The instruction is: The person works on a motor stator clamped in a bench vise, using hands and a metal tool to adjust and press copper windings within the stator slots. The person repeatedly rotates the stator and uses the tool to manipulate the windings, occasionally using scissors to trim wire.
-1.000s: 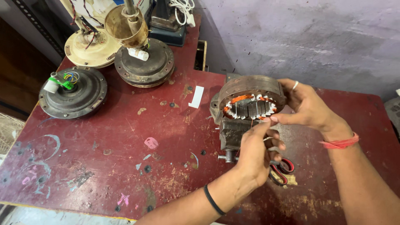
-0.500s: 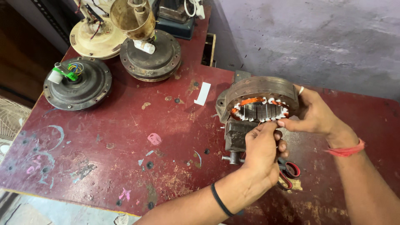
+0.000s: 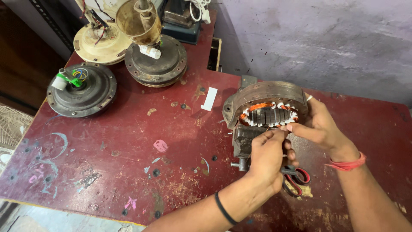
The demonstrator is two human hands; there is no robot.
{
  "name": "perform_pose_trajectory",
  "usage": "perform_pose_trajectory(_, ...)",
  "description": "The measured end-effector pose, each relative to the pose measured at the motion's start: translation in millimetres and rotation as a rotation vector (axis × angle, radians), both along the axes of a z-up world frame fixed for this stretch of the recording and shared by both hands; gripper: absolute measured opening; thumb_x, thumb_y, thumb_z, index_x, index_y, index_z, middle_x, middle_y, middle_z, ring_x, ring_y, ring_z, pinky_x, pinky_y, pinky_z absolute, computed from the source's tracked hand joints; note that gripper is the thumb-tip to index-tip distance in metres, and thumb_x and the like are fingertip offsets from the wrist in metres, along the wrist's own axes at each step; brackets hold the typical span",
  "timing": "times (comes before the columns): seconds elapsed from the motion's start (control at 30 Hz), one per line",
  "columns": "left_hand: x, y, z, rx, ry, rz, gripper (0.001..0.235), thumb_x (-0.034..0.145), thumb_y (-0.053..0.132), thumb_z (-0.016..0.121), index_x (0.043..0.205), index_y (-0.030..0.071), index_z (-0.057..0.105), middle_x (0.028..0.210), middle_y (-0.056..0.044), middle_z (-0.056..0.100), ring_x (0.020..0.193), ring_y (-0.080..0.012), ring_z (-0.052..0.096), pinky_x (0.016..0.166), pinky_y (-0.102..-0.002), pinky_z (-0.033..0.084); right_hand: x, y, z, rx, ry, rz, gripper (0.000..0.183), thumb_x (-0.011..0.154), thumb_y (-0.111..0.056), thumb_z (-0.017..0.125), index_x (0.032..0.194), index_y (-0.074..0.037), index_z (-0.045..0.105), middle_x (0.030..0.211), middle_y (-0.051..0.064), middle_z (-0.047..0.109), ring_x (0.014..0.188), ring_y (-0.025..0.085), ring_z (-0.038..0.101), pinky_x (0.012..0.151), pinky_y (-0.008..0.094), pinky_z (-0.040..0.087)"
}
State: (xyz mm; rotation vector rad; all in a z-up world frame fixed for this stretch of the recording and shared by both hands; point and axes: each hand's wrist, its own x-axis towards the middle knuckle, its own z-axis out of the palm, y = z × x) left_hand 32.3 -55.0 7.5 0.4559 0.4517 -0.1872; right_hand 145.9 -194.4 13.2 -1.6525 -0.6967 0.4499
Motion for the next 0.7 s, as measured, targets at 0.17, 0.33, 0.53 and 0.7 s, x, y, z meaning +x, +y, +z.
perform_pose_trajectory(0.17,-37.3,22.1,1.7,0.397,-0.014,-0.018,0.014,0.088,0.007,0.068,0.098,0.011,0.061,0.072,0.000,0.057,0.051,-0.0126,0.049,0.042,-0.031,0.037,-2.8,1.9,4.5,0.045,-0.023,-0.007,0.079,0.078,0.004,0.070,0.151,0.005,0.042,0.135,0.011,0.061,0.123,0.017,0.059,0.104,0.033,0.049)
perform_pose_trajectory(0.33,-12.9,70.2,-26.7,0.967,-0.466,0.774,0.017,0.090,-0.004,0.060,0.103,0.006,0.055,0.095,0.002,0.054,0.087,-0.0075,0.050,0.076,-0.024,0.045,-21.5,14.0,0.2,0.103,-0.066,-0.161,0.073,0.082,0.006,0.068,0.150,0.007,0.044,0.137,0.013,0.061,0.126,0.020,0.059,0.108,0.034,0.049)
perform_pose_trajectory(0.53,127.0,160.2,-46.1,0.687,-0.544,0.076,0.028,0.087,0.003,0.071,0.114,-0.002,0.074,0.100,-0.007,0.074,0.091,-0.0154,0.068,0.085,-0.029,0.057,-70.5,38.7,-8.6,0.184,-0.441,-0.649,0.071,0.085,0.008,0.071,0.148,0.007,0.039,0.131,0.018,0.060,0.120,0.023,0.066,0.097,0.033,0.060)
perform_pose_trajectory(0.7,187.1,141.6,-43.3,0.584,-0.809,-0.637,0.036,0.083,0.009,0.077,0.118,0.002,0.073,0.111,-0.011,0.077,0.096,-0.0148,0.073,0.085,-0.028,0.061,-99.8,61.5,-7.7,0.065,-0.736,-0.844,0.042,0.094,0.010,0.078,0.129,0.008,0.055,0.116,0.022,0.072,0.108,0.024,0.075,0.097,0.032,0.065)
